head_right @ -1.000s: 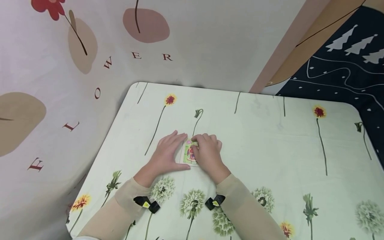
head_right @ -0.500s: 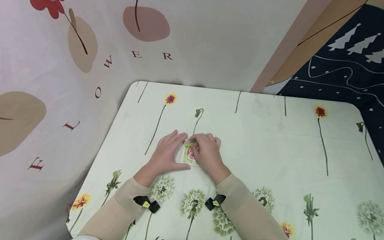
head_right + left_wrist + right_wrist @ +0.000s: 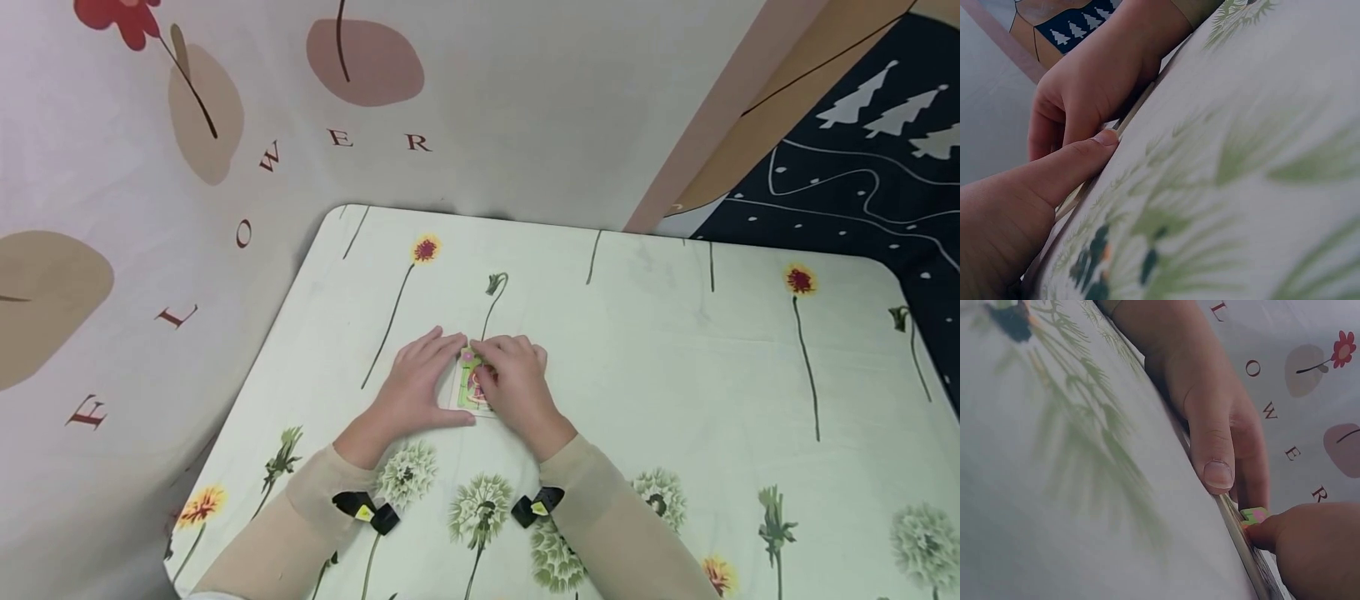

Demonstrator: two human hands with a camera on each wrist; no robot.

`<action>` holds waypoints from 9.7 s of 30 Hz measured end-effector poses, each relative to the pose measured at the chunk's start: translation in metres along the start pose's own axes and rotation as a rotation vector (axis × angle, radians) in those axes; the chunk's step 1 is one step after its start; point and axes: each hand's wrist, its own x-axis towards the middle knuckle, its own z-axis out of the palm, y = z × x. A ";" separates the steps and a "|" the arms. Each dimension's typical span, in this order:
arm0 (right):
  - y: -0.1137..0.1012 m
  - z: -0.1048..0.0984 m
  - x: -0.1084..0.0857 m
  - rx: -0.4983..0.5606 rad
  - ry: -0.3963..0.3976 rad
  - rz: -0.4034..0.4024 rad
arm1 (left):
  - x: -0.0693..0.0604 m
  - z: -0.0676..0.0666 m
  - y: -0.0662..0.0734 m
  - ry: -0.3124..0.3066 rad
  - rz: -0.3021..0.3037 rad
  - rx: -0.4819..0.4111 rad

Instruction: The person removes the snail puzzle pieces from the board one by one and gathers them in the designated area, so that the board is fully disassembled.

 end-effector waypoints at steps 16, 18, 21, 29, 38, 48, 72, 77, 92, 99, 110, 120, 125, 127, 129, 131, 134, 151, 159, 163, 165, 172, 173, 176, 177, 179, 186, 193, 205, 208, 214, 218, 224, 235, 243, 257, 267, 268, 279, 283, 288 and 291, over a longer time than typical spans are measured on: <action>0.006 -0.001 -0.001 -0.150 -0.006 -0.097 | 0.000 0.006 -0.004 0.028 0.000 -0.041; 0.007 -0.002 -0.002 -0.157 -0.020 -0.069 | 0.000 0.006 -0.004 0.023 -0.003 -0.034; 0.009 -0.006 -0.002 -0.156 -0.034 -0.026 | 0.001 0.007 -0.006 0.019 -0.006 -0.017; 0.020 -0.021 -0.008 -0.132 -0.047 0.047 | 0.001 0.008 -0.005 0.022 -0.005 -0.022; 0.035 -0.037 -0.017 -0.168 -0.020 0.117 | 0.001 0.006 -0.004 0.007 -0.019 -0.031; 0.056 -0.064 -0.032 -0.164 0.008 0.211 | 0.001 0.006 -0.004 0.003 -0.020 -0.037; 0.058 -0.078 -0.029 -0.012 0.005 0.347 | 0.002 0.001 -0.003 -0.011 -0.031 -0.032; 0.060 -0.078 -0.030 0.033 0.014 0.372 | 0.000 0.002 -0.003 -0.009 -0.034 -0.046; 0.052 -0.058 -0.034 0.087 0.136 0.181 | -0.001 0.005 -0.003 0.007 -0.019 -0.036; 0.029 -0.041 -0.023 0.009 0.045 0.091 | 0.001 0.002 -0.003 0.026 -0.003 -0.017; 0.013 -0.030 -0.010 -0.088 -0.065 0.161 | 0.003 0.001 -0.006 0.020 -0.001 0.005; 0.005 -0.029 0.000 -0.176 -0.131 0.190 | 0.005 0.001 -0.005 0.021 -0.002 -0.008; -0.002 -0.031 0.001 -0.223 -0.207 0.254 | 0.003 0.003 -0.003 0.002 -0.006 -0.020; -0.005 -0.032 0.003 -0.248 -0.240 0.264 | 0.001 0.003 -0.003 -0.006 -0.011 -0.014; -0.008 -0.033 0.006 -0.290 -0.272 0.255 | 0.000 0.003 -0.003 0.002 -0.009 -0.013; -0.012 -0.035 0.009 -0.331 -0.303 0.246 | -0.001 0.004 -0.003 0.005 -0.008 -0.010; -0.017 -0.037 0.017 -0.358 -0.350 0.243 | -0.003 0.005 -0.004 0.011 -0.011 -0.017; -0.017 -0.046 0.031 -0.174 -0.459 0.434 | 0.000 0.004 -0.004 0.000 -0.016 -0.037; -0.017 -0.044 0.029 -0.175 -0.428 0.422 | 0.000 0.004 -0.004 0.002 -0.012 -0.023; -0.018 -0.042 0.025 -0.206 -0.385 0.396 | -0.001 0.003 -0.003 -0.005 -0.014 -0.014; -0.018 -0.041 0.022 -0.222 -0.361 0.376 | -0.002 0.003 -0.002 -0.003 -0.011 -0.016; -0.021 -0.036 0.015 -0.256 -0.294 0.306 | -0.001 0.005 -0.004 0.009 0.001 -0.015; -0.021 -0.035 0.015 -0.260 -0.284 0.298 | -0.001 0.005 -0.004 0.011 0.002 -0.016; -0.020 -0.033 0.014 -0.280 -0.270 0.268 | -0.001 0.006 -0.005 0.013 0.004 -0.019; -0.020 -0.032 0.013 -0.288 -0.269 0.257 | -0.001 0.006 -0.005 0.012 0.005 -0.016; -0.018 -0.032 0.012 -0.301 -0.268 0.234 | -0.001 0.006 -0.005 0.009 0.005 -0.015; -0.014 -0.030 0.010 -0.330 -0.236 0.127 | -0.001 0.006 -0.005 0.004 0.005 -0.002; -0.012 -0.028 0.010 -0.322 -0.201 0.115 | -0.002 0.004 -0.005 0.014 0.010 0.000; -0.013 -0.029 0.008 -0.291 -0.193 0.099 | -0.002 0.003 -0.005 0.012 0.013 0.001; -0.012 -0.028 0.009 -0.267 -0.197 0.124 | -0.002 0.003 -0.005 0.014 0.013 0.009; -0.011 -0.027 0.011 -0.237 -0.207 0.203 | -0.002 0.004 -0.005 0.025 0.019 0.008; -0.011 -0.027 0.011 -0.216 -0.214 0.238 | -0.002 0.004 -0.005 0.020 0.017 0.008; -0.008 -0.026 0.010 -0.186 -0.201 0.233 | -0.001 0.005 -0.005 0.014 0.021 0.016; 0.006 -0.025 0.000 -0.172 -0.048 -0.019 | 0.000 0.008 -0.008 0.023 0.023 0.013; 0.028 -0.045 -0.013 -0.158 0.028 -0.012 | 0.001 0.008 -0.008 0.019 0.017 -0.005; 0.060 -0.081 -0.040 -0.166 0.092 0.106 | 0.001 0.009 -0.007 0.013 0.002 -0.023; 0.075 -0.098 -0.056 -0.217 0.150 0.186 | 0.002 0.009 -0.007 -0.005 -0.009 -0.016; 0.075 -0.098 -0.056 -0.222 0.149 0.192 | 0.002 0.010 -0.007 -0.005 -0.009 -0.014; 0.079 -0.093 -0.059 -0.222 0.145 0.285 | 0.002 0.010 -0.008 -0.011 -0.006 -0.023; 0.079 -0.093 -0.059 -0.213 0.147 0.305 | 0.002 0.011 -0.008 -0.004 -0.007 -0.022; 0.077 -0.093 -0.058 -0.206 0.145 0.318 | 0.001 0.012 -0.008 -0.002 -0.010 -0.021; 0.077 -0.093 -0.058 -0.209 0.141 0.327 | 0.001 0.012 -0.008 0.001 -0.007 -0.024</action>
